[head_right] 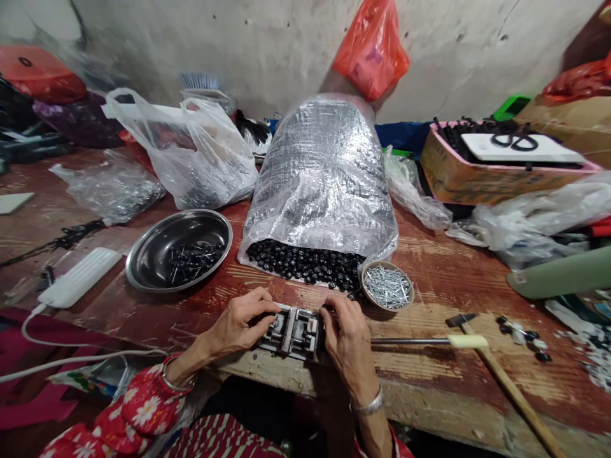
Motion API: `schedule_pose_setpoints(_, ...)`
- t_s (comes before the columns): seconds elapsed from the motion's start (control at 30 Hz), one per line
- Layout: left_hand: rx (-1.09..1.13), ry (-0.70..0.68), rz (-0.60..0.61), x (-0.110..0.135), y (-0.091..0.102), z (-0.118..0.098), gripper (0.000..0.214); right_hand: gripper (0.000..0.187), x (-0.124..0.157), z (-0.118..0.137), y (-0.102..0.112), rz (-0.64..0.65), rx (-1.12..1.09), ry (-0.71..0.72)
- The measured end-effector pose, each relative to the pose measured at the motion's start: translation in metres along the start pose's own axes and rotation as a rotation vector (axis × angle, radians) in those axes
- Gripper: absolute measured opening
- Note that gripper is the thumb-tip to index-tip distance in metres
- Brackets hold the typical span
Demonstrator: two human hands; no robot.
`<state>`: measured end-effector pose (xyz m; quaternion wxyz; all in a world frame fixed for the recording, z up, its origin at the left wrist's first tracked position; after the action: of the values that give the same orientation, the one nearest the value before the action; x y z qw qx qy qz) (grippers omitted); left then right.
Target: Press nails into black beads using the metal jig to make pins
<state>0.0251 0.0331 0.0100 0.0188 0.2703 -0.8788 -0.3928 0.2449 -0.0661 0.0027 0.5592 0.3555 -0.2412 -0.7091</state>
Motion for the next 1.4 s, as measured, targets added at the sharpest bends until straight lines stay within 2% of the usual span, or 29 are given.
schedule_pose_setpoints(0.2, -0.165, 0.075, 0.087, -0.004, -0.005, -0.005, 0.024, 0.011, 0.014, 0.025, -0.008, 0.062, 0.12, 0.053)
schedule_pose_setpoints(0.5, -0.217, 0.16, 0.164, -0.006, -0.006, -0.008, 0.026, 0.011, 0.014, 0.03, -0.019, 0.112, 0.251, 0.022)
schedule_pose_setpoints(0.67, -0.208, 0.165, 0.111, -0.004, -0.007, -0.005, 0.025, 0.009, 0.013, 0.03, -0.021, 0.1, 0.232, -0.02)
schedule_pose_setpoints(0.83, -0.068, 0.188, 0.046, -0.003, -0.008, 0.002, 0.021, 0.015, 0.012, 0.027, -0.021, 0.12, 0.216, -0.023)
schedule_pose_setpoints(0.93, -0.082, 0.195, 0.038, 0.0, -0.008, 0.003, 0.019, 0.016, 0.015, 0.026, -0.023, 0.108, 0.222, -0.036)
schedule_pose_setpoints(1.17, -0.08, 0.213, 0.044, 0.005, -0.007, 0.005, 0.024, 0.013, 0.019, 0.023, -0.025, 0.01, 0.107, -0.073)
schedule_pose_setpoints(1.27, -0.046, 0.227, 0.081, 0.008, -0.006, 0.005, 0.026, 0.012, 0.022, 0.021, -0.024, 0.031, 0.067, -0.048)
schedule_pose_setpoints(1.4, -0.046, 0.223, 0.114, 0.013, -0.007, 0.004, 0.036, 0.016, 0.027, 0.022, -0.026, 0.054, 0.125, -0.042)
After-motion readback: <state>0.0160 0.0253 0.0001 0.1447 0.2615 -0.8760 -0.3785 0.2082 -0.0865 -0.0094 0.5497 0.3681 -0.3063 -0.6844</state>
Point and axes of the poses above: each hand's wrist, its own x-axis away from the middle knuckle, its own y-axis out of the back of the hand, z = x × y, the point moved 4 cm from there along -x, towards the middle knuckle, and after that the axes turned 12 degrees about z, right-handed, at the moved point
